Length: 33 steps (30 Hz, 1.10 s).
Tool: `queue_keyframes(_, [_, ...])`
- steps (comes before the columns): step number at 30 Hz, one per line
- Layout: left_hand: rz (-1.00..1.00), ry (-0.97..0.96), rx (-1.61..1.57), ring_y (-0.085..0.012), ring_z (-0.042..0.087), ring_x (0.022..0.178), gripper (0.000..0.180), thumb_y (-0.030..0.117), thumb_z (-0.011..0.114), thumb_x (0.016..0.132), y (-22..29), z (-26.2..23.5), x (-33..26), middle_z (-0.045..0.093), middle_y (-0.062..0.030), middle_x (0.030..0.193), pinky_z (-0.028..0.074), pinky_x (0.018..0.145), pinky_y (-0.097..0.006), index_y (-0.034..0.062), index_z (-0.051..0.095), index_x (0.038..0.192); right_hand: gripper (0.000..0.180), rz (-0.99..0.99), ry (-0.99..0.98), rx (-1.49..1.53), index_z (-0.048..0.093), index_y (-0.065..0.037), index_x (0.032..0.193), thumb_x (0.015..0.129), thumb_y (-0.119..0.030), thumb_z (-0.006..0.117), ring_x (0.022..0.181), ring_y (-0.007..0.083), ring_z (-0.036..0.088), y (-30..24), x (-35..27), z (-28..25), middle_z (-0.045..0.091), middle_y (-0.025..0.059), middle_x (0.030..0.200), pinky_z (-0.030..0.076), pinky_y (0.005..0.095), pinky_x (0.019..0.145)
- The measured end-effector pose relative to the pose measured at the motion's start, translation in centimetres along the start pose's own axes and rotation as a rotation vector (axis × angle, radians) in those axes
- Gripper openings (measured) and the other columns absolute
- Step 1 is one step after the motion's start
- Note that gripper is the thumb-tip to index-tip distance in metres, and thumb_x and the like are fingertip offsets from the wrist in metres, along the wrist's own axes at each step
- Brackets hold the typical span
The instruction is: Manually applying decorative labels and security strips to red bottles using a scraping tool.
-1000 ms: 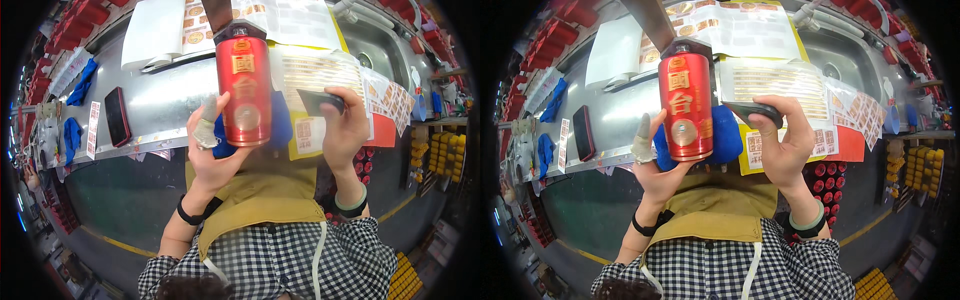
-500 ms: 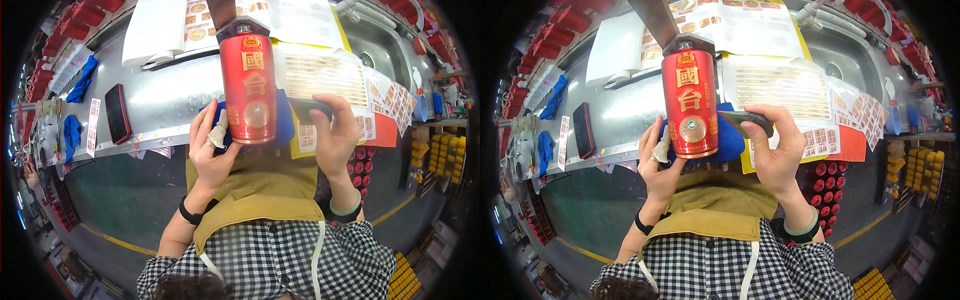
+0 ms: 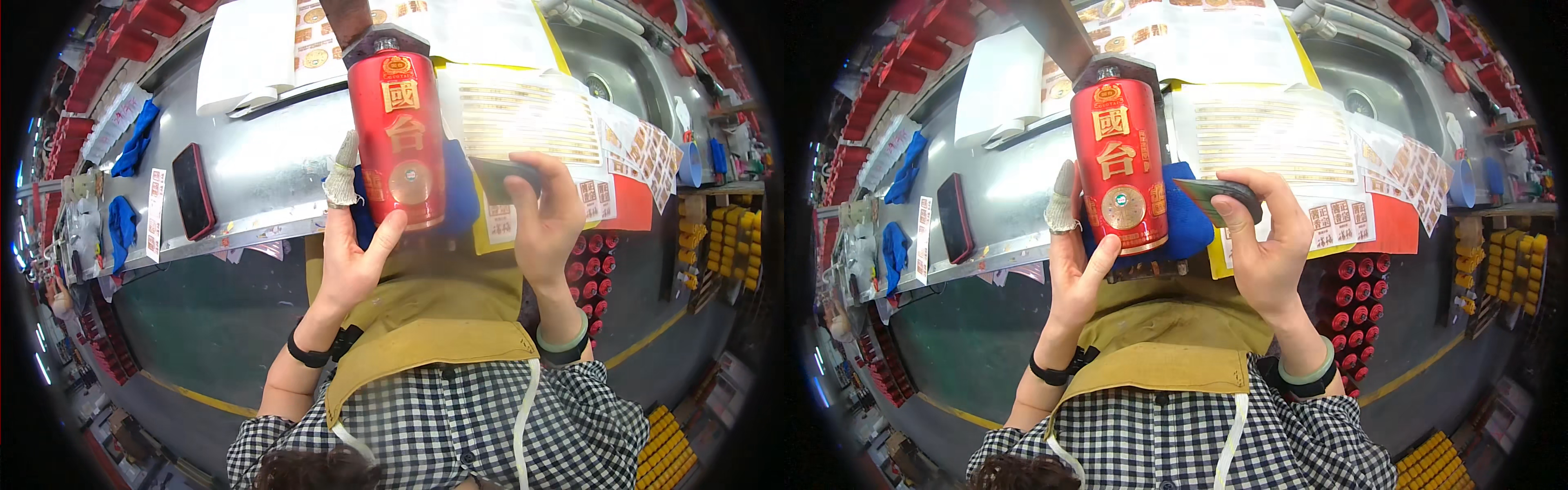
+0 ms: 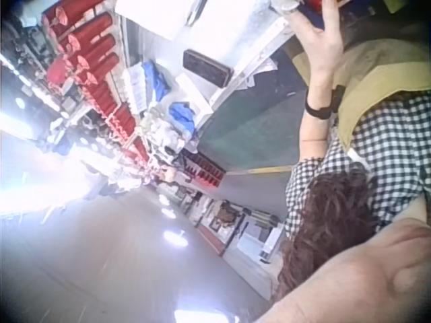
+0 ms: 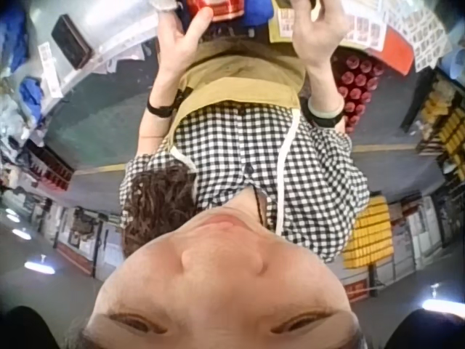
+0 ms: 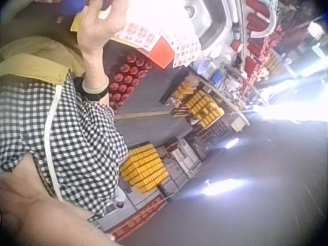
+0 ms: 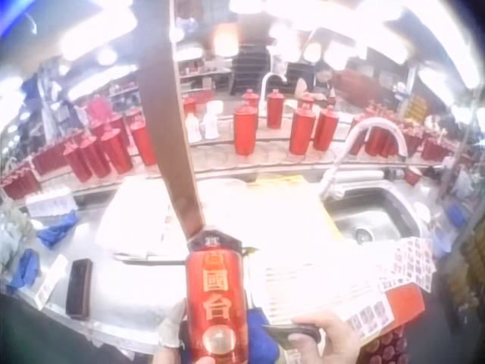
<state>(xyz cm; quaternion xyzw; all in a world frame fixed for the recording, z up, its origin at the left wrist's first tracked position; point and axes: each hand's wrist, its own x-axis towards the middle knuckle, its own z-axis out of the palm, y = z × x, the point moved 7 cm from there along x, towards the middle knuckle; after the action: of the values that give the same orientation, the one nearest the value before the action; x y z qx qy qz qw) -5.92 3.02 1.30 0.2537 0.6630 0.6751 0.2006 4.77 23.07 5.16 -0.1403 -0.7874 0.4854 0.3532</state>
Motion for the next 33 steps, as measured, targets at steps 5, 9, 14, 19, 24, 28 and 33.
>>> queue_keyframes(5, [0.007, 0.043, 0.009, -0.0294, 0.023, 0.158, 0.084, 0.003, 0.062, 0.098, 0.0, 0.1, 0.1, 0.023, -0.0195, 0.171, 0.02, 0.128, -0.044, 0.0036, 0.014, 0.168, 0.018, -0.009, -0.022, -0.004, 0.069, 0.001, 0.111, 0.095, -0.004, 0.075, 0.086, 0.0154, 0.067, -0.3, 0.2, 0.3, 0.072, 0.0092, 0.094, 0.052, 0.0278, 0.079])
queue_keyframes(9, [0.039, 0.15, -0.093, -0.0265, 0.043, 0.146, 0.095, 0.01, 0.074, 0.094, -1.1, -0.8, 0.1, 0.034, -0.0176, 0.165, 0.033, 0.122, -0.042, 0.0017, 0.014, 0.167, 0.017, -0.052, -0.038, 0.002, 0.071, 0.0, 0.109, 0.092, -0.002, 0.076, 0.085, 0.0183, 0.068, -1.2, 1.2, 0.8, 0.072, 0.0105, 0.095, 0.053, 0.0288, 0.078])
queue_keyframes(14, [-0.023, 0.042, 0.386, -0.0339, 0.05, 0.144, 0.104, 0.02, 0.093, 0.074, -2.7, -1.6, 0.4, 0.053, -0.0213, 0.153, 0.031, 0.124, -0.046, -0.0008, 0.036, 0.159, 0.021, -0.416, -0.132, -0.297, 0.079, -0.008, 0.101, 0.081, -0.001, 0.079, 0.087, 0.021, 0.064, -4.6, 2.6, 2.3, 0.075, 0.0037, 0.097, 0.05, 0.0347, 0.08])
queue_keyframes(19, [0.416, 0.146, 0.825, -0.0389, 0.059, 0.134, 0.093, 0.019, 0.093, 0.073, 1.7, -1.3, -0.1, 0.065, -0.0234, 0.138, 0.031, 0.123, -0.054, -0.0024, 0.048, 0.152, 0.017, -0.623, -0.297, -0.287, 0.078, -0.012, 0.098, 0.081, -0.012, 0.079, 0.082, 0.0197, 0.06, -6.0, 0.3, 4.5, 0.073, -0.001, 0.093, 0.045, 0.0356, 0.079])
queue_keyframes(24, [0.041, 0.126, 0.515, -0.0318, 0.051, 0.144, 0.103, 0.015, 0.095, 0.073, -1.3, -1.2, 0.6, 0.052, -0.0207, 0.156, 0.036, 0.122, -0.043, -0.0031, 0.039, 0.158, 0.018, -0.563, -0.279, -0.43, 0.073, -0.014, 0.097, 0.079, -0.015, 0.078, 0.08, 0.0192, 0.056, -5.0, 4.3, 5.7, 0.069, -0.0023, 0.09, 0.042, 0.0354, 0.077])
queue_keyframes(28, [0.354, 0.1, 0.737, -0.0315, 0.047, 0.148, 0.111, 0.015, 0.095, 0.073, 1.1, 0.2, 0.2, 0.047, -0.0217, 0.159, 0.036, 0.122, -0.043, -0.0039, 0.031, 0.161, 0.023, -0.765, -0.332, -0.358, 0.074, -0.015, 0.1, 0.078, -0.02, 0.069, 0.089, 0.0165, 0.06, -6.1, 2.1, 5.1, 0.07, -0.0054, 0.095, 0.044, 0.0338, 0.077])
queue_keyframes(33, [0.147, 0.155, 0.447, -0.033, 0.049, 0.144, 0.115, 0.017, 0.098, 0.067, -0.4, -0.5, 0.4, 0.046, -0.0208, 0.159, 0.031, 0.123, -0.044, -0.0025, 0.033, 0.161, 0.022, -0.677, -0.178, -0.406, 0.072, -0.014, 0.1, 0.078, -0.016, 0.074, 0.074, 0.021, 0.052, -4.9, 4.8, 4.9, 0.07, -0.0025, 0.094, 0.044, 0.0359, 0.068])
